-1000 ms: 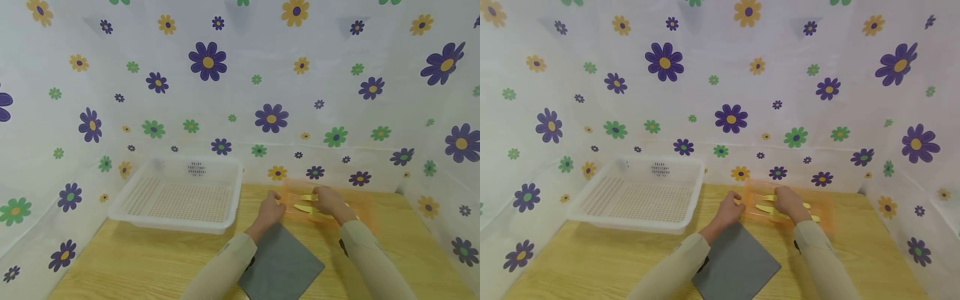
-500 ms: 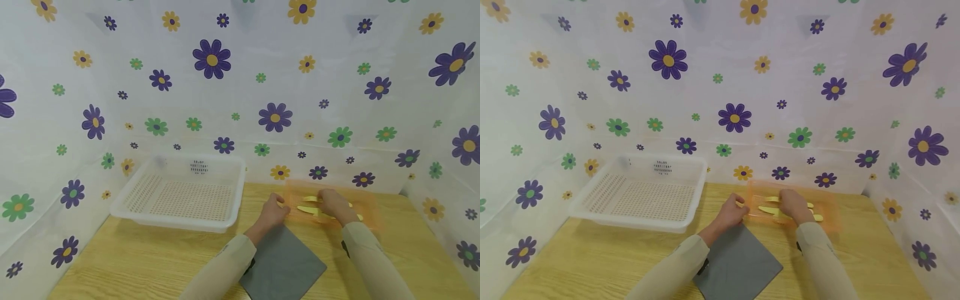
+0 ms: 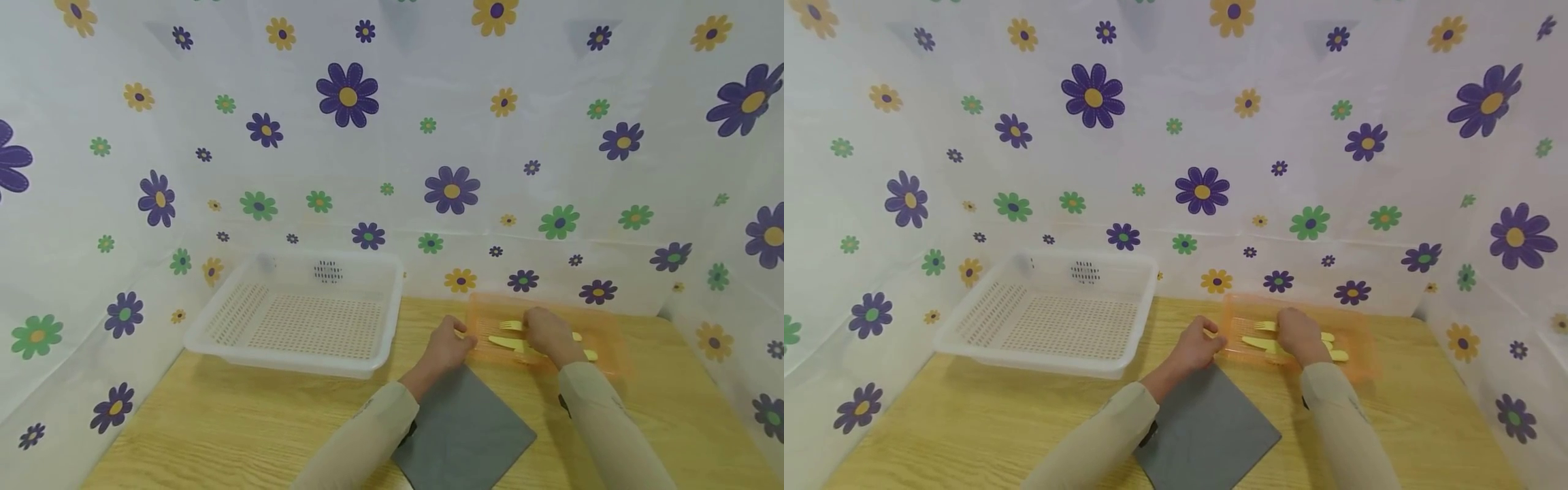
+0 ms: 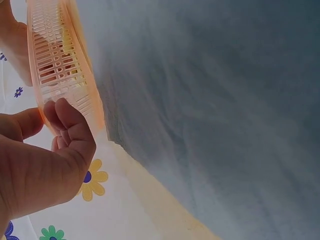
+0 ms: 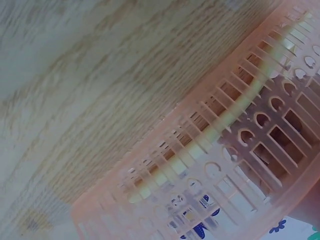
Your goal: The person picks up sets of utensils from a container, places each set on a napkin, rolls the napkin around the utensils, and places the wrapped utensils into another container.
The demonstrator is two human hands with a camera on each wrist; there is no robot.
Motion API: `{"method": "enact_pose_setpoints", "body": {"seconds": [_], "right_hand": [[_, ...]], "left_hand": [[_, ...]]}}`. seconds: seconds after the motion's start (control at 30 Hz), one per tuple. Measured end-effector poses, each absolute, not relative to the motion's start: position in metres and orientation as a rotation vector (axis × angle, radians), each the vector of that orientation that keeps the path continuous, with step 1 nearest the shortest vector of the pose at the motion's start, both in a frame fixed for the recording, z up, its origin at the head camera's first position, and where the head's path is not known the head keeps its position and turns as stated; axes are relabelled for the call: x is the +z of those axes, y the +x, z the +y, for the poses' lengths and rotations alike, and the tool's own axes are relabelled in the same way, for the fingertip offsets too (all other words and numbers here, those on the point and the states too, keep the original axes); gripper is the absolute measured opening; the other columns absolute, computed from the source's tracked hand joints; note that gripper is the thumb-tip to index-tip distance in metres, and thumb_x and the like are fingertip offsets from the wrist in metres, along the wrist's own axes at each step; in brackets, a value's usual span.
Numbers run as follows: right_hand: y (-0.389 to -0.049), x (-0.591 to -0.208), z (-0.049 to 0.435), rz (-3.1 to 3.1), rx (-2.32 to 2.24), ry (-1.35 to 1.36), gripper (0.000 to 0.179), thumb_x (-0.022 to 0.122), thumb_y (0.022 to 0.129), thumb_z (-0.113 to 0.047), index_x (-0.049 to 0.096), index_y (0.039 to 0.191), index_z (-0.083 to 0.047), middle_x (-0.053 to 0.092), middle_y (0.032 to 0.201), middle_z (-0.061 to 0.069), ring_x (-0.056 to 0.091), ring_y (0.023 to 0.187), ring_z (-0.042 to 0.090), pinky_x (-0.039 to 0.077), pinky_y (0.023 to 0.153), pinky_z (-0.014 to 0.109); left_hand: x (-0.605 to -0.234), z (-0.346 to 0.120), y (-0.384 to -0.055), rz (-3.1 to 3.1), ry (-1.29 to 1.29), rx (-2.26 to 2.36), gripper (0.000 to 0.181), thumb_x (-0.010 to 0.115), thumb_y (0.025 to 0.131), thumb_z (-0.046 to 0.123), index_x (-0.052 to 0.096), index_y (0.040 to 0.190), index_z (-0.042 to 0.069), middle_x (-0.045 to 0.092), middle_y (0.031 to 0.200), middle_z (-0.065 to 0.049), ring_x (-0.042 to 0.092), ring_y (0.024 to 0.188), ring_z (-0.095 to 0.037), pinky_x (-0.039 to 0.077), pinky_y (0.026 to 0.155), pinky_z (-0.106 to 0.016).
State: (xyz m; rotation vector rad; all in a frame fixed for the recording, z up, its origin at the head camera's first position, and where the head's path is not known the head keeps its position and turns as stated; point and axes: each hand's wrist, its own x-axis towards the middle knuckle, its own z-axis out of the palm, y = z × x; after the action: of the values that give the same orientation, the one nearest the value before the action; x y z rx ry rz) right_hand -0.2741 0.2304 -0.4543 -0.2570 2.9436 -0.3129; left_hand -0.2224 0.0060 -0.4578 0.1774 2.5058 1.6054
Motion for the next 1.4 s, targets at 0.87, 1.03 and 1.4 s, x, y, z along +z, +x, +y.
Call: {"method": "enact_pose_setpoints", "body": {"seconds": [0.87,1.03,1.4], "right_hand": [[-0.272,-0.457,0.226,3.007,-0.117,-0.402,0.012,0.052,0.096,0.002,0.057,0.105,0.007,0.06,0.1,0.024,0.06,0.091,0.038,0.051,0.086,0.053],[-0.273,-0.458,0.223,3.018,-0.046,-0.343,0.016,0.05,0.097,-0.001,0.058,0.106,0.008,0.062,0.102,0.026,0.061,0.095,0.041,0.052,0.085,0.055],[-0.273,-0.456,0.232,2.968,-0.21,-0.206,0.014,0.045,0.098,-0.002,0.048,0.11,0.006,0.059,0.085,0.02,0.058,0.075,0.033,0.052,0.07,0.047]], "left_hand": [[-0.457,0.008,-0.219,2.535,0.191,1.576,0.025,0.064,0.096,0.016,0.05,0.111,0.001,0.059,0.073,-0.004,0.048,0.058,-0.011,0.038,0.054,-0.023],[-0.456,0.008,-0.218,2.494,0.194,1.608,0.025,0.063,0.098,0.015,0.05,0.113,0.0,0.069,0.072,-0.011,0.048,0.047,-0.01,0.04,0.047,-0.022],[-0.459,0.006,-0.216,2.55,0.258,1.536,0.042,0.062,0.099,0.025,0.058,0.062,0.005,0.053,0.046,-0.002,0.042,0.037,-0.011,0.032,0.042,-0.024]]}}
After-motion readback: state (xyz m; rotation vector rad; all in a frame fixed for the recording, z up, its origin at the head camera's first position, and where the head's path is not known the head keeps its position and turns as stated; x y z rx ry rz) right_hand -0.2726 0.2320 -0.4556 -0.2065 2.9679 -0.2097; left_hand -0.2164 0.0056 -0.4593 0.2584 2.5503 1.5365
